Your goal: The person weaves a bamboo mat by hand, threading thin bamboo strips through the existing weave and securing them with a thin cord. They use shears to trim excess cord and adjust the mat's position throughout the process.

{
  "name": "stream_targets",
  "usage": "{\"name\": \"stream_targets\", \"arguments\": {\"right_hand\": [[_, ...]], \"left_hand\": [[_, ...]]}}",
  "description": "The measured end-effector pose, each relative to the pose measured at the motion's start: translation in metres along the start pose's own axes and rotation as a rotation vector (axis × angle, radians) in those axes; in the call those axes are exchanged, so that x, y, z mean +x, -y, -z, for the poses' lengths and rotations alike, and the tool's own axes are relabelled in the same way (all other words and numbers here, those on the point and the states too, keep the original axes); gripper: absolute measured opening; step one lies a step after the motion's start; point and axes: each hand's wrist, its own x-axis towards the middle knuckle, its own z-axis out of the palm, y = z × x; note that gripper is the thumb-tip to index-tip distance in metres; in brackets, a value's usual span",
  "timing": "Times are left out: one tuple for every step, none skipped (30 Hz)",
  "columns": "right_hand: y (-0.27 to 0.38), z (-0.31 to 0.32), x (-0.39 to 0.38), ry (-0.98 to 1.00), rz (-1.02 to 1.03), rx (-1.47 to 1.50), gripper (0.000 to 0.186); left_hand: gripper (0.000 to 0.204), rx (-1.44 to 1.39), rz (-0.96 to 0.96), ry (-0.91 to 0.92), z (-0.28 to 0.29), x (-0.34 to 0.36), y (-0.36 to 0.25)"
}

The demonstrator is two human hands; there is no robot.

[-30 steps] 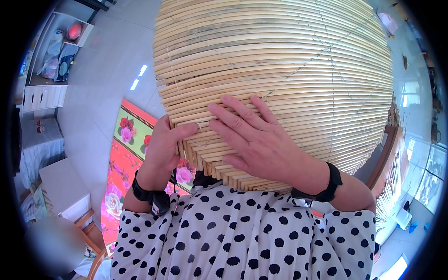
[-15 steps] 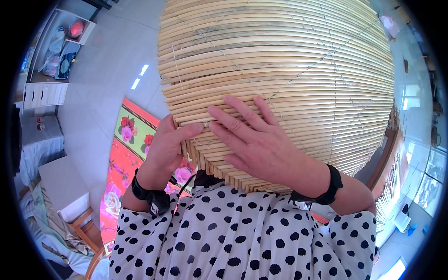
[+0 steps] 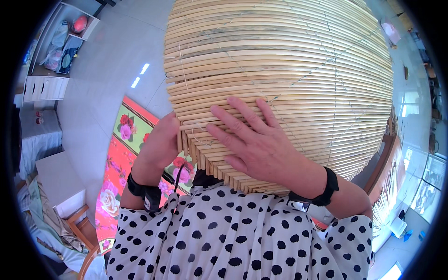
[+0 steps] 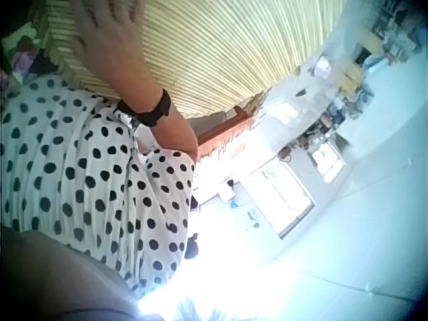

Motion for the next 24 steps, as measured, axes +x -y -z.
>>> {"name": "stream_targets", "arguments": {"right_hand": [[0.001, 0.0, 0.0, -0.001, 0.001, 0.004, 0.066], [0.001, 0.0, 0.0, -0.002, 0.001, 0.008, 0.066], [0.001, -0.001, 0.0, -0.003, 0.001, 0.012, 0.065], [0.001, 0.0, 0.0, -0.001, 0.0, 0.016, 0.066], [0.001, 0.0, 0.0, 0.001, -0.001, 0.019, 0.066], [0.001, 0.0, 0.0, 0.003, -0.002, 0.023, 0.066], [0.0, 0.0, 0.0, 0.003, 0.0, 0.022, 0.066], [0.0, 0.0, 0.0, 0.003, 0.001, 0.021, 0.066], [0.001, 0.001, 0.0, 0.003, 0.002, 0.02, 0.066], [0.001, 0.0, 0.0, 0.004, 0.001, 0.02, 0.066], [0.0, 0.0, 0.0, 0.005, -0.001, 0.021, 0.066], [0.0, -0.001, 0.0, 0.006, -0.002, 0.021, 0.066], [0.0, -0.001, 0.0, 0.003, -0.002, 0.019, 0.066], [0.0, -0.001, 0.0, 0.0, -0.001, 0.017, 0.066], [0.0, -0.001, -0.001, -0.003, 0.0, 0.015, 0.066], [0.0, -0.001, -0.001, -0.006, 0.003, 0.021, 0.066], [-0.001, -0.001, -0.001, -0.009, 0.005, 0.027, 0.066], [-0.001, -0.001, -0.001, -0.012, 0.008, 0.033, 0.066], [-0.003, 0.0, -0.002, -0.013, -0.002, 0.077, 0.065], [-0.004, 0.002, -0.002, -0.014, -0.012, 0.121, 0.065], [-0.005, 0.003, -0.003, -0.015, -0.022, 0.165, 0.064], [-0.006, 0.004, -0.003, -0.021, -0.018, 0.174, 0.064], [-0.007, 0.005, -0.003, -0.027, -0.014, 0.183, 0.063], [-0.007, 0.005, -0.003, -0.033, -0.009, 0.191, 0.063]], "left_hand": [[0.052, 0.004, -0.034, 0.036, 0.007, 0.001, 0.004], [0.053, 0.009, -0.068, 0.072, 0.013, 0.001, 0.006], [0.053, -0.027, -0.042, 0.107, 0.018, -0.001, 0.004], [0.053, -0.065, -0.018, 0.146, 0.02, -0.002, -0.001], [0.054, -0.102, 0.007, 0.185, 0.02, -0.002, -0.004], [0.053, -0.131, 0.012, 0.181, 0.019, -0.001, -0.006], [0.051, -0.16, 0.016, 0.176, 0.018, -0.001, -0.006], [0.05, -0.19, 0.02, 0.171, 0.017, 0.0, -0.007], [0.049, -0.177, 0.035, 0.124, 0.014, 0.001, -0.007], [0.048, -0.163, 0.05, 0.078, 0.011, 0.002, -0.006], [0.048, -0.15, 0.065, 0.031, 0.008, 0.004, -0.005], [0.048, -0.135, 0.06, 0.009, 0.006, 0.004, -0.005], [0.048, -0.119, 0.057, -0.01, 0.004, 0.005, -0.004], [0.048, -0.103, 0.053, -0.03, 0.003, 0.005, -0.004], [0.048, -0.09, 0.045, -0.03, 0.002, 0.005, -0.005], [0.049, -0.078, 0.036, -0.029, 0.0, 0.005, -0.006], [0.05, -0.066, 0.028, -0.027, 0.0, 0.005, -0.007], [0.05, -0.048, 0.028, -0.038, -0.001, 0.006, -0.006], [0.05, -0.029, 0.028, -0.05, 0.0, 0.006, -0.005], [0.051, -0.01, 0.028, -0.061, 0.0, 0.007, -0.004], [0.051, -0.001, 0.025, -0.066, 0.0, 0.007, -0.003], [0.052, 0.008, 0.022, -0.073, 0.0, 0.007, -0.003], [0.052, 0.018, 0.019, -0.081, -0.001, 0.007, -0.003], [0.052, 0.02, 0.013, -0.086, -0.003, 0.006, -0.003]]}}
